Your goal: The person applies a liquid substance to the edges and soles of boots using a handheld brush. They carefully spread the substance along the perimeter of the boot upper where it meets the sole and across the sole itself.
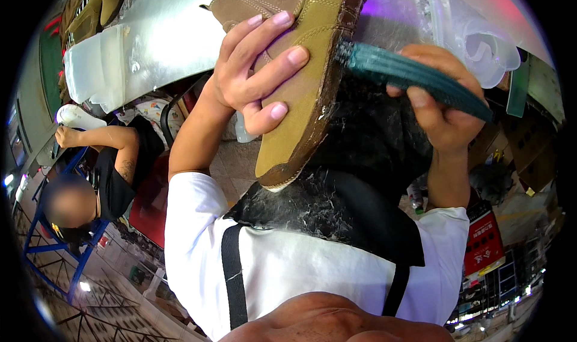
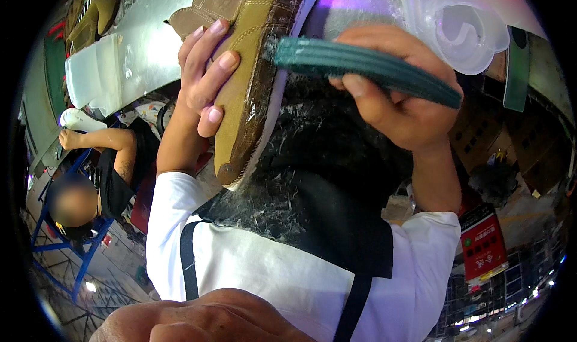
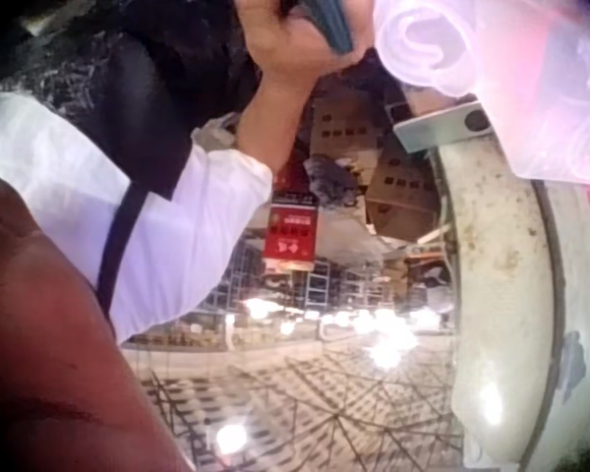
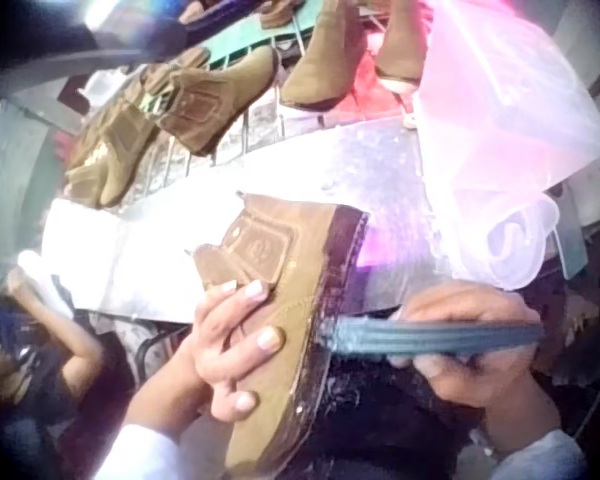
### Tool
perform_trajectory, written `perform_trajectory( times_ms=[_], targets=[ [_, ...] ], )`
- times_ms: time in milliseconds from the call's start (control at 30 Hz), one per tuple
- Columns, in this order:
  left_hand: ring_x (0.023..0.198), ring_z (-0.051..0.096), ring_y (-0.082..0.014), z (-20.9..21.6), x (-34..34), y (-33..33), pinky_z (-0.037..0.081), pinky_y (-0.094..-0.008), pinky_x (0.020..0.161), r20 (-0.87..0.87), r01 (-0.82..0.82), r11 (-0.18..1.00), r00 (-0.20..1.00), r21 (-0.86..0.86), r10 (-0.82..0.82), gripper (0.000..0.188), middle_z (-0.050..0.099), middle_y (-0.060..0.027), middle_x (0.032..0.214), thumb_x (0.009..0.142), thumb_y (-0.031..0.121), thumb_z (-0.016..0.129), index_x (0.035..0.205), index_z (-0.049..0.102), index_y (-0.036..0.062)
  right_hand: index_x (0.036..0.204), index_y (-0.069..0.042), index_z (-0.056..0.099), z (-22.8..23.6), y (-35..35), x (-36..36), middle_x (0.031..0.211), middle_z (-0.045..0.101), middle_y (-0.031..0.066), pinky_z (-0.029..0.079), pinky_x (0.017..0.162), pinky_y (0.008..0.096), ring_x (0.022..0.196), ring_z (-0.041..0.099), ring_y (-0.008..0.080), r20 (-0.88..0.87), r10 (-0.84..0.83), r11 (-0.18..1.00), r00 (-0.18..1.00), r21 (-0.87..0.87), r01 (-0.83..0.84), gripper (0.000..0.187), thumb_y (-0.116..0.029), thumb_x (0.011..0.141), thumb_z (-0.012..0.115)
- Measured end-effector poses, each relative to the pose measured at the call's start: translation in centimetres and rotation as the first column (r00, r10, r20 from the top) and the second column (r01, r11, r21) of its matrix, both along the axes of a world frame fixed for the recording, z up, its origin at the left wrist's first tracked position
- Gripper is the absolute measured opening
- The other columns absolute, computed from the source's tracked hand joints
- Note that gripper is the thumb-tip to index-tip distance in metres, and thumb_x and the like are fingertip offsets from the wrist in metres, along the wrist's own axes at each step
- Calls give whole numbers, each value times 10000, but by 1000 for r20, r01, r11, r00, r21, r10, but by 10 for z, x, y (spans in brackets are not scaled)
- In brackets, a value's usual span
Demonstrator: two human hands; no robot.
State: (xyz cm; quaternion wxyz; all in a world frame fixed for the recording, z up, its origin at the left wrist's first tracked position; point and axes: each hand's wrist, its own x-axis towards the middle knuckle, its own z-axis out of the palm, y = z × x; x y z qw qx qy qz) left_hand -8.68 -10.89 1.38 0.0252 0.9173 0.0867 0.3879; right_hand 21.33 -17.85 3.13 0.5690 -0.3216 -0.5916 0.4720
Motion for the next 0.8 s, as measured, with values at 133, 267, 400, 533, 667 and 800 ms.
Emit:
perform_trajectory(
  times_ms=[133,267,400,533,667,800],
  targets=[
    [1023,680,-502,9,1,1,532,-584,865,-76,2,1000,997,30,1,410,677,-203,1240,967,246,548,1312,327,259,891,42,596,0,-16,-4,1080,693,287,614,691,332,825,744,256,-107,77,997,991,-17,-79,122,87,844,698],
    [1023,680,-500,14,3,-1,535,-576,857,-90,-9,999,996,53,14,366,679,-199,1242,959,241,553,1263,349,251,966,73,631,10,-33,-12,1006,709,264,610,691,338,781,738,257,-149,40,995,988,-85,-53,182,75,811,726],
    [1063,673,-462,15,1,3,527,-540,899,-110,-20,998,994,56,26,463,676,-225,1251,920,334,611,1319,442,169,1025,91,670,24,-43,-17,926,730,217,602,694,323,776,729,239,-60,11,996,998,-92,-17,282,64,751,735],
    [1186,577,-423,20,1,-10,409,-511,1073,-194,-165,974,972,-156,133,612,613,-342,1307,943,374,347,1247,645,-65,1017,93,668,30,-55,-18,912,725,209,607,682,317,775,731,243,-6,-14,998,1000,-66,14,273,35,756,726],
    [1072,652,-453,21,9,3,519,-547,883,-103,-74,997,992,29,77,476,650,-283,1240,900,226,590,1347,531,74,1011,85,650,38,-64,-19,893,717,204,616,643,324,750,740,261,82,-41,998,996,44,37,253,-13,793,733],
    [1004,665,-498,28,22,0,551,-584,764,-49,-24,992,998,128,30,419,650,-283,1200,916,157,579,1312,444,128,1015,73,639,47,-72,-20,881,715,209,618,608,303,729,744,259,138,-95,988,986,131,77,255,-69,835,749]
  ],
)
